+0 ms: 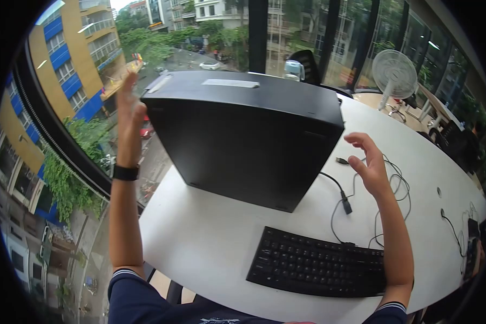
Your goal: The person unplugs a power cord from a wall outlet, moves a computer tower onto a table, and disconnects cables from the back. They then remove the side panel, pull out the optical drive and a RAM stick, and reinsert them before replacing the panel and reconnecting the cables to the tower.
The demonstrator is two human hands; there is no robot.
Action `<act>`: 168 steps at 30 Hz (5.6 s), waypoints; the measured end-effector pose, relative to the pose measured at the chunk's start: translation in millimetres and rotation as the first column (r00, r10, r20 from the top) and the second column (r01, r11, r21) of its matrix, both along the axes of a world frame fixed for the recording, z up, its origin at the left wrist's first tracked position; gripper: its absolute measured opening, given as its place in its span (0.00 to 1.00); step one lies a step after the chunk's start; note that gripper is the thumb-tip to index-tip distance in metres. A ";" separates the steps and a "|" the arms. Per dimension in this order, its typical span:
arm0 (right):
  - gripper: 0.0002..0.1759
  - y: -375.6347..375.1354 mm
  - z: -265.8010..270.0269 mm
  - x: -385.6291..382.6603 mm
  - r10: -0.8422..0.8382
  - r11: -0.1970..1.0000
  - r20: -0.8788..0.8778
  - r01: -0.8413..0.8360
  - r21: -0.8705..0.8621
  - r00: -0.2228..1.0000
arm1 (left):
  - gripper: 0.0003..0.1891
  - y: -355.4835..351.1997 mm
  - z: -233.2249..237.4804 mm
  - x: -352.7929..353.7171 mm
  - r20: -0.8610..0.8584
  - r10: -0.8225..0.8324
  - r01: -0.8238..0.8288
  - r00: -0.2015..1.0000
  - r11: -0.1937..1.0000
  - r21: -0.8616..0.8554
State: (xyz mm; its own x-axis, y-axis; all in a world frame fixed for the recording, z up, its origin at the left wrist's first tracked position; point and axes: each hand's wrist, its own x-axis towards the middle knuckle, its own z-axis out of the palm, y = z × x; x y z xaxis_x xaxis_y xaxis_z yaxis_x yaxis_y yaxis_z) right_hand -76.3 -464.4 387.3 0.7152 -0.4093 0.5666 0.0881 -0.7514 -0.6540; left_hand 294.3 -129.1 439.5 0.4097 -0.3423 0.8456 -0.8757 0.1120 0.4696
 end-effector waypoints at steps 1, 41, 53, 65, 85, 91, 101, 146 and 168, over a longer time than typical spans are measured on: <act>0.42 8.4 5.8 15.1 0.105 0.990 -0.003 -0.104 0.090 0.994 | 0.46 1.7 -13.7 6.9 -0.170 -0.123 0.128 0.978 0.992 0.018; 0.57 6.8 -57.3 351.0 0.574 0.263 0.626 -0.842 0.470 0.529 | 0.62 75.1 -49.8 -230.4 -0.382 0.180 -0.300 0.906 0.911 -0.283; 0.53 42.6 -72.7 287.3 0.588 0.254 0.294 -0.516 0.818 0.754 | 0.58 147.6 -76.2 -173.9 -0.589 -0.284 0.293 0.756 0.952 -0.083; 0.27 181.9 -54.7 251.2 -0.097 0.568 0.434 -0.308 0.763 0.896 | 0.48 164.9 -184.4 -153.4 -0.575 -0.311 0.266 0.757 0.950 -0.163; 0.16 19.4 -65.2 86.3 -0.084 0.896 -0.664 -0.235 -0.376 0.743 | 0.41 214.8 -249.1 -104.8 -0.535 -0.733 0.592 0.420 0.668 -0.450; 0.12 -2.0 -40.4 -11.7 0.057 0.981 -0.512 -0.143 -0.131 0.857 | 0.40 228.0 -243.8 -108.2 -0.450 -0.355 0.228 0.819 0.922 -0.313; 0.26 -0.8 -76.3 -67.3 0.001 0.966 -0.504 -0.132 -0.223 0.864 | 0.37 243.6 -179.9 -97.1 0.447 0.527 -0.562 0.722 0.825 -0.065; 0.19 -3.8 -91.9 -64.2 -0.013 0.941 -0.485 -0.153 -0.301 0.874 | 0.50 194.3 -120.5 -118.9 0.704 0.616 -0.779 0.354 0.611 -0.143; 0.10 -11.1 -66.3 -40.1 0.090 0.957 -0.678 -0.251 -0.143 0.730 | 0.56 202.3 -144.8 -134.0 0.638 0.656 -0.781 0.403 0.610 -0.134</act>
